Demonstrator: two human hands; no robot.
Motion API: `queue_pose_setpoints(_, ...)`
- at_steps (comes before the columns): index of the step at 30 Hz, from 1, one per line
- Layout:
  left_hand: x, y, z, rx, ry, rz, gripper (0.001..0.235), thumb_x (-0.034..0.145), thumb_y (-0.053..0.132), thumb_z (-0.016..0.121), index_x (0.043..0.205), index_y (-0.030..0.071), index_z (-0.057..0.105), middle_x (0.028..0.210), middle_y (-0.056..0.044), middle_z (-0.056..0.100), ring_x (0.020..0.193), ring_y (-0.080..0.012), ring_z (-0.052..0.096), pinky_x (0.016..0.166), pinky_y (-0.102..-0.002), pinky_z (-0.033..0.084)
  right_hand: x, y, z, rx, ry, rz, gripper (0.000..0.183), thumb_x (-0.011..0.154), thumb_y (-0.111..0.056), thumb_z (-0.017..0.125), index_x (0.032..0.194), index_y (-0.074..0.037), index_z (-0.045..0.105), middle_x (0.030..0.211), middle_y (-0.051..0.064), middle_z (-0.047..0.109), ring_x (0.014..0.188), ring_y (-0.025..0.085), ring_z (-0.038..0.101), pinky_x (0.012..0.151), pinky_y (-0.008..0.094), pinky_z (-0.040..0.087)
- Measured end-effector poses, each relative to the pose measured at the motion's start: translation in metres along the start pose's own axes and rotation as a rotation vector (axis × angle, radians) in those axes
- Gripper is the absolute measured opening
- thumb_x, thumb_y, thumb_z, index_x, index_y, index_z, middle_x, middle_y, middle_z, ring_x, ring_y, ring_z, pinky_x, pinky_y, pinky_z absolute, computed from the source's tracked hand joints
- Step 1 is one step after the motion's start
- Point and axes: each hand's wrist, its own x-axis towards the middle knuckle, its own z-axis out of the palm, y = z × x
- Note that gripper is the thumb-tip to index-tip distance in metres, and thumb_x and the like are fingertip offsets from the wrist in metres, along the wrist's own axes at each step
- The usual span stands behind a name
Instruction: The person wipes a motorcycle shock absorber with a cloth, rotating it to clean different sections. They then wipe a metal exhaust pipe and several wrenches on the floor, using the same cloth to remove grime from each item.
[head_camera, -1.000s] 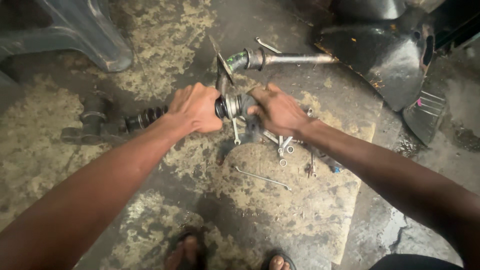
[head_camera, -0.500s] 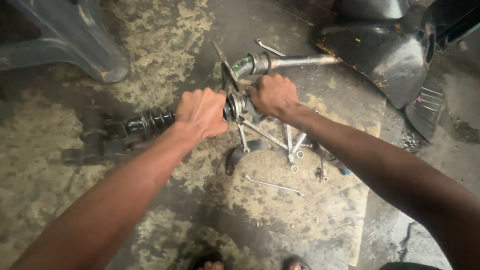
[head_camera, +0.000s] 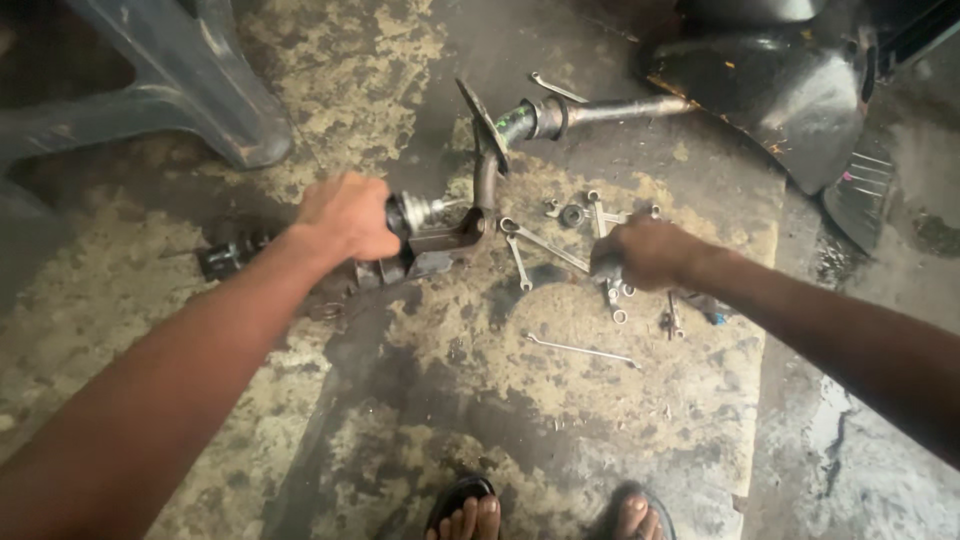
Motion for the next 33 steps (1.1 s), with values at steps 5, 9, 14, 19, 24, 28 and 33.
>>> queue_pose_setpoints(5,-0.004,-0.018,-0.003,-0.013,-0.028,-0.077,0.045,0.069,0.024,0.072,0.110,0.007,0.076,0.112,-0.022,0.073,0.107,-0.0394,0.072,0.093,-0.046,0.058,0.005,-0.016,0.015,-0.076,-0.090,0.117,0.028,0.097,-0.017,0.056,0.119,-0.021,0.073,0.118,0.011,0.069,0.114,0.028,0.065,0.098,0.048,0.055)
queue_pose_setpoints(9,-0.014,-0.024,-0.009,-0.013,-0.073,-0.123,0.050,0.068,0.025,0.074,0.116,0.009,0.073,0.119,-0.022,0.070,0.112,-0.0397,0.069,0.095,-0.047,0.057,0.049,-0.027,0.025,0.017,-0.043,0.230,0.031,0.094,-0.022,0.061,0.122,-0.011,0.067,0.101,0.016,0.074,0.084,0.026,0.074,0.070,0.041,0.065)
queue_pose_setpoints(14,-0.009,-0.036,-0.011,-0.056,-0.163,-0.158,0.050,0.070,0.024,0.073,0.115,0.003,0.075,0.123,-0.025,0.069,0.114,-0.0404,0.068,0.094,-0.048,0.057,0.114,-0.038,-0.001,0.222,0.018,0.184,0.033,0.089,-0.039,0.064,0.098,-0.012,0.080,0.083,0.009,0.074,0.063,0.015,0.064,0.053,0.034,0.050)
queue_pose_setpoints(19,0.008,-0.035,0.011,-0.219,-0.225,-0.221,0.051,0.058,0.021,0.082,0.103,-0.002,0.077,0.110,-0.026,0.074,0.103,-0.0397,0.072,0.087,-0.047,0.059,0.132,-0.064,-0.002,0.371,-0.013,0.186,0.076,0.095,-0.077,0.054,0.079,-0.004,0.067,0.066,0.003,0.052,0.051,0.013,0.042,0.046,0.029,0.032)
queue_pose_setpoints(24,0.011,-0.029,0.028,-0.257,-0.277,-0.239,0.045,0.054,0.019,0.082,0.093,-0.003,0.080,0.101,-0.025,0.078,0.095,-0.0361,0.076,0.082,-0.042,0.060,0.141,-0.083,0.008,0.479,0.128,0.188,0.045,0.089,-0.063,0.057,0.076,-0.021,0.065,0.058,-0.002,0.056,0.044,0.010,0.045,0.039,0.030,0.035)
queue_pose_setpoints(28,0.012,-0.022,0.030,-0.221,-0.313,-0.257,0.043,0.054,0.018,0.082,0.092,-0.002,0.080,0.100,-0.022,0.080,0.093,-0.0347,0.077,0.081,-0.041,0.061,0.145,-0.087,0.008,0.368,0.152,0.191,0.052,0.096,-0.057,0.055,0.080,-0.010,0.072,0.060,-0.001,0.051,0.048,0.010,0.039,0.040,0.031,0.034)
queue_pose_setpoints(33,0.007,-0.012,0.034,-0.189,-0.275,-0.225,0.042,0.056,0.018,0.083,0.094,0.000,0.078,0.099,-0.021,0.076,0.093,-0.0346,0.075,0.080,-0.043,0.060,0.139,-0.096,0.007,0.273,0.147,0.237,0.051,0.095,-0.053,0.056,0.079,-0.008,0.073,0.061,0.003,0.060,0.048,0.012,0.050,0.042,0.032,0.040)
